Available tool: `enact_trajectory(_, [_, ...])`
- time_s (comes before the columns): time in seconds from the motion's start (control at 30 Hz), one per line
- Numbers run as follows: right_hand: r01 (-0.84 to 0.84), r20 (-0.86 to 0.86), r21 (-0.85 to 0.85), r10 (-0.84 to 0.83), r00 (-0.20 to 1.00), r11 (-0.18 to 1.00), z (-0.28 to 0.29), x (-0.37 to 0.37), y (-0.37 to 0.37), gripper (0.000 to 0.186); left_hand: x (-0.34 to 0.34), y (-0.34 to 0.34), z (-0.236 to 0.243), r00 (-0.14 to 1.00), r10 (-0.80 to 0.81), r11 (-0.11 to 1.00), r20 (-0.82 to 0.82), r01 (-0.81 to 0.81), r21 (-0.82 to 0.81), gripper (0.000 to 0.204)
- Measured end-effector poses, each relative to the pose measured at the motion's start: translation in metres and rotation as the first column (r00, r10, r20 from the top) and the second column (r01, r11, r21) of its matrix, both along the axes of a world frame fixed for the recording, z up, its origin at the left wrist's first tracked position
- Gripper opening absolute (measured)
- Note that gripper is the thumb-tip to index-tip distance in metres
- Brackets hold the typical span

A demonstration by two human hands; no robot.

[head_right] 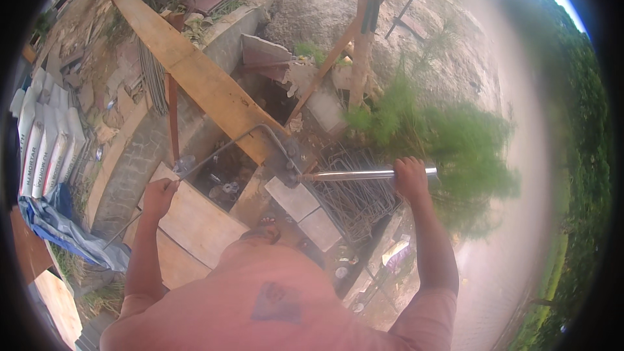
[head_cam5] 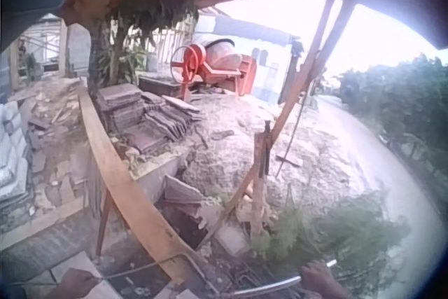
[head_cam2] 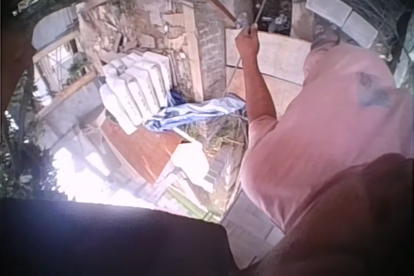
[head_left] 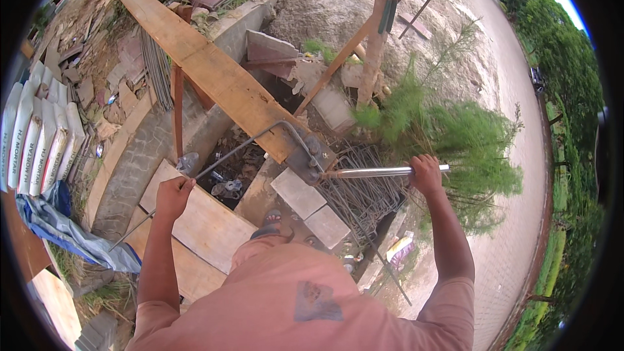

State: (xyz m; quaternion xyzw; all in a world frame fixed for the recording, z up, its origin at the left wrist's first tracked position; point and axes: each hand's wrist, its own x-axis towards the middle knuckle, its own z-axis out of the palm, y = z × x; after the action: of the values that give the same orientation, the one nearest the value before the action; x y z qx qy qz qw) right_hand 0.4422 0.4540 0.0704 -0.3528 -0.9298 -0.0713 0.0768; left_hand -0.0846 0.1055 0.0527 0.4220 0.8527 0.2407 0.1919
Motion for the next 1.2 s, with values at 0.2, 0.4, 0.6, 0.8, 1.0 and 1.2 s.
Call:
enact_trajectory(0.2, [-0.04,0.137,-0.012,0.041,0.99,0.999,0.008,-0.042,0.053,0.003,-0.002,-0.003,-0.003,1.0,0.007,1.0,0.007,-0.007,-0.022,0.043])
enact_trajectory(0.4, [-0.043,0.206,-0.132,0.07,0.976,0.99,0.002,-0.047,0.07,0.011,0.0,-0.005,-0.008,1.0,0.004,1.0,0.004,-0.004,0.029,0.042])
enact_trajectory(0.6, [-0.055,0.148,-0.122,0.073,0.986,0.991,-0.007,-0.034,0.07,0.01,0.003,-0.003,-0.008,1.0,0.01,1.0,0.015,-0.01,0.017,0.043])
enact_trajectory(0.8, [-0.077,0.108,-0.072,0.085,0.991,0.994,-0.013,-0.03,0.066,0.008,0.002,-0.004,-0.007,0.998,0.003,1.0,-0.065,-0.002,0.009,0.042])
enact_trajectory(1.0, [-0.053,0.097,-0.092,0.062,0.993,0.994,-0.015,-0.045,0.065,0.011,-0.005,-0.009,-0.018,0.993,0.045,0.999,-0.105,-0.044,0.011,0.04])
enact_trajectory(1.2, [-0.03,0.082,-0.15,0.043,0.996,0.988,-0.022,-0.056,0.072,0.014,-0.015,-0.005,-0.029,0.994,0.075,0.997,-0.08,-0.076,-0.005,0.041])
